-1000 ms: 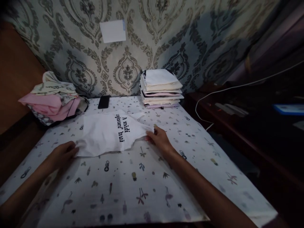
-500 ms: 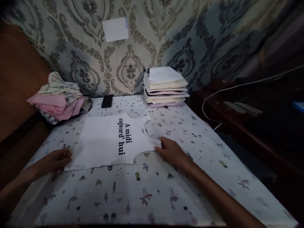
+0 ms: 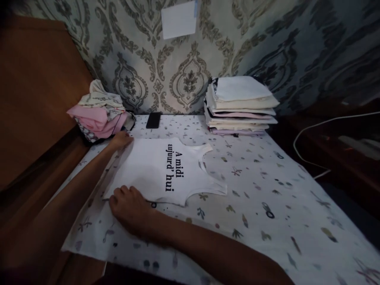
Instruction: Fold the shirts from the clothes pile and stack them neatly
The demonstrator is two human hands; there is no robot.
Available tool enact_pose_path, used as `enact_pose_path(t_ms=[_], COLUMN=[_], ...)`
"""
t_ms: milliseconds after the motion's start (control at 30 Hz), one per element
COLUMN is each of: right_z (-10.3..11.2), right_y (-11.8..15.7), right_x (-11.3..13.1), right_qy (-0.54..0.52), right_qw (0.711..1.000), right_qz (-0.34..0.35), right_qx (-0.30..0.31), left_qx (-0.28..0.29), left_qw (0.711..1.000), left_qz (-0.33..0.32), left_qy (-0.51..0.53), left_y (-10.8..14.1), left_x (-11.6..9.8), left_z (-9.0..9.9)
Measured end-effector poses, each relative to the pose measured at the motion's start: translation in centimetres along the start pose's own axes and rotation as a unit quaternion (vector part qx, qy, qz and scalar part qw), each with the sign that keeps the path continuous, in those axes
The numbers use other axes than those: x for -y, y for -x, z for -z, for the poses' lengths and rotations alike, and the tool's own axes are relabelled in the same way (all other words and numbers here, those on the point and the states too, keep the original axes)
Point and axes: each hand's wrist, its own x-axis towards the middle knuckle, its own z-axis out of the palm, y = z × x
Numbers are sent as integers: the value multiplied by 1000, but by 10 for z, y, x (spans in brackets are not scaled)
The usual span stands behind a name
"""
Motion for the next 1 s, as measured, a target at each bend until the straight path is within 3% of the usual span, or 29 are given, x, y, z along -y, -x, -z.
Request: enact_pose_path(t_ms=[200,300,400,467,533,633,700,833,933,1000], right_z=[-18,-15,-12,-13,-15,-13,-7,5,9,11], right_y=[-40,-42,-39,-36,-32,-24,-18,5,36,63], right_x=[-9,-22,-29,-28,-24,-18,-20,-46,-76,-94], right_qy=[-32,-127,-315,-383,-386,-346,-313,-172,-59,-30], right_qw=[998,989,926,889,900,936,948,983,990,985], right_qz=[-16,-76,-184,-215,-181,-68,-26,-63,-128,-167], right_qx=[53,14,-101,-131,-89,22,43,6,13,20], left_qx=[9,7,-1,-5,-4,-6,-35,-92,-48,-33], left_qw=[1000,1000,1000,999,997,994,989,966,948,945], left_qz=[1,-8,-21,-38,-59,-81,-105,-221,-298,-301], left_qy=[1,8,-1,-18,-41,-74,-94,-100,-99,-124], left_y=[-20,-23,-24,-22,-17,-3,9,42,66,75], left_x=[1,1,2,5,7,5,-1,-16,-17,-14], left_z=[-6,-2,1,3,4,5,2,-24,-56,-71])
